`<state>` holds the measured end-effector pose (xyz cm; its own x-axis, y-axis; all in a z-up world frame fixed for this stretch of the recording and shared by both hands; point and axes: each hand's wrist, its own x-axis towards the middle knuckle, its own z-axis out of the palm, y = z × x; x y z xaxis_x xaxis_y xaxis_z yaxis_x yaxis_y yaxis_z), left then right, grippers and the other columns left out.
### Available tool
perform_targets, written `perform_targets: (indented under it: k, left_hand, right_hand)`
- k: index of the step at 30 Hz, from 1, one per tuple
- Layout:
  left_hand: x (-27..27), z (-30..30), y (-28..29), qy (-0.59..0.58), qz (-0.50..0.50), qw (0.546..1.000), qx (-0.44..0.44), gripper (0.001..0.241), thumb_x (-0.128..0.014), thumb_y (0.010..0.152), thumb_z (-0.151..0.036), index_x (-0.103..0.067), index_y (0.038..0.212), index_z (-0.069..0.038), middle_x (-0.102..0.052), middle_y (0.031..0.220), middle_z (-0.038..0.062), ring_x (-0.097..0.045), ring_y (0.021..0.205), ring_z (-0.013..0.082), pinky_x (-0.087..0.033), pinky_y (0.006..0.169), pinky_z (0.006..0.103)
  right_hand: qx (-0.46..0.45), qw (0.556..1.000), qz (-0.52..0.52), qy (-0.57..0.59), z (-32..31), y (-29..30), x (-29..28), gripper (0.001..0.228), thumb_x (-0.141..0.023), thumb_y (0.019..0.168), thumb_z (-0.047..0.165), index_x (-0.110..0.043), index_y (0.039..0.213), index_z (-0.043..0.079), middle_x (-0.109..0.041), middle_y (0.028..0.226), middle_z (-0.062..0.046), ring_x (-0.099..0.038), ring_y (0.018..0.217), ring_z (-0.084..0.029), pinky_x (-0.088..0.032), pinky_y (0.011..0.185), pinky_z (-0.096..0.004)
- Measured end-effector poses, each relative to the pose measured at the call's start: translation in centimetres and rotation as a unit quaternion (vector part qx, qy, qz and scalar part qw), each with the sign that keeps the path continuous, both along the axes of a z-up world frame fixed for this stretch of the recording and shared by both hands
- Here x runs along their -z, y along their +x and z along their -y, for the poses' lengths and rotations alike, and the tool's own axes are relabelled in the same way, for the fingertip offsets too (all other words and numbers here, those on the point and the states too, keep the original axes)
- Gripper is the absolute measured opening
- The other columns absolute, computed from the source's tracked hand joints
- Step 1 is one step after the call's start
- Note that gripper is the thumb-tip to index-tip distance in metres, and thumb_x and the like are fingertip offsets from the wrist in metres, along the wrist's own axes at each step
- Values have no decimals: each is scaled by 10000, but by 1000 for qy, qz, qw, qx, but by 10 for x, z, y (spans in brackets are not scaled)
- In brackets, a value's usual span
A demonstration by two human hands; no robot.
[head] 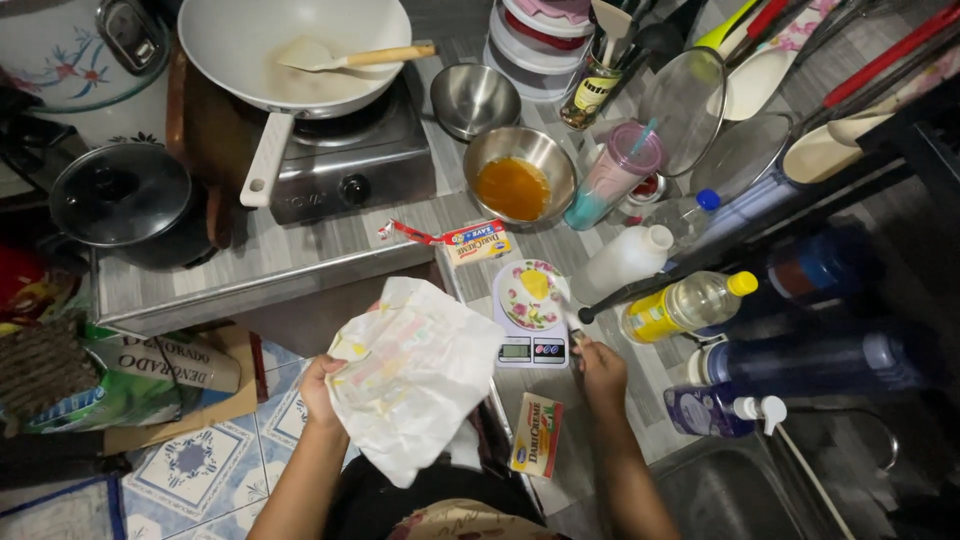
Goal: Unwrapping a block of butter and weighing it on a digital scale in a kitchen setting.
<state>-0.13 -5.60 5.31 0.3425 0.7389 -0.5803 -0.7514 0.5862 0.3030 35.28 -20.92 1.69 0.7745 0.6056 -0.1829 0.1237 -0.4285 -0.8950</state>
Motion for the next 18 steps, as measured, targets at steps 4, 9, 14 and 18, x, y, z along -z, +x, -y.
perform_targets:
  k: [4,9,14,18]
  left_hand:
    - [-64,14,26,37,-7,999,-4,838,-493,625,-232,-588,1391,92,-665,1239,331,-663,994,511,-433,1086,652]
    - [-55,19,54,135,37,987,74,1129,-426,540,-391,-446,1570,69,-585,1407,355,-585,1264,449,-392,1170,526]
    - [18,-13,59,333,-37,931,146,846,-413,604,-407,-678,1178,155,-670,1256,372,-628,1225,447,-406,1148,510]
    - [-8,-7,77,452,-93,878,131,683,-377,679,-366,-765,880,158,-730,1042,359,-641,1122,420,-414,1100,470]
  right_hand:
    - [28,994,-104,-30,-6,-68,-94,521,-703,965,399,-612,1398,122,-707,1115,-144,-643,961,-279,-495,842,-454]
    - [-347,763,-287,463,-38,-73,24,829,-833,843,426,-453,1430,-19,-671,1216,-153,-667,1080,-195,-573,915,-340]
    - [-151,553,-769,283,-68,-80,19,435,-660,984,237,-581,1373,59,-716,1128,-57,-713,1022,-121,-579,964,-256]
    - [-160,847,-473,181,-66,-110,-42,415,-704,916,252,-623,1285,82,-764,1065,-104,-747,899,-176,-628,824,-343]
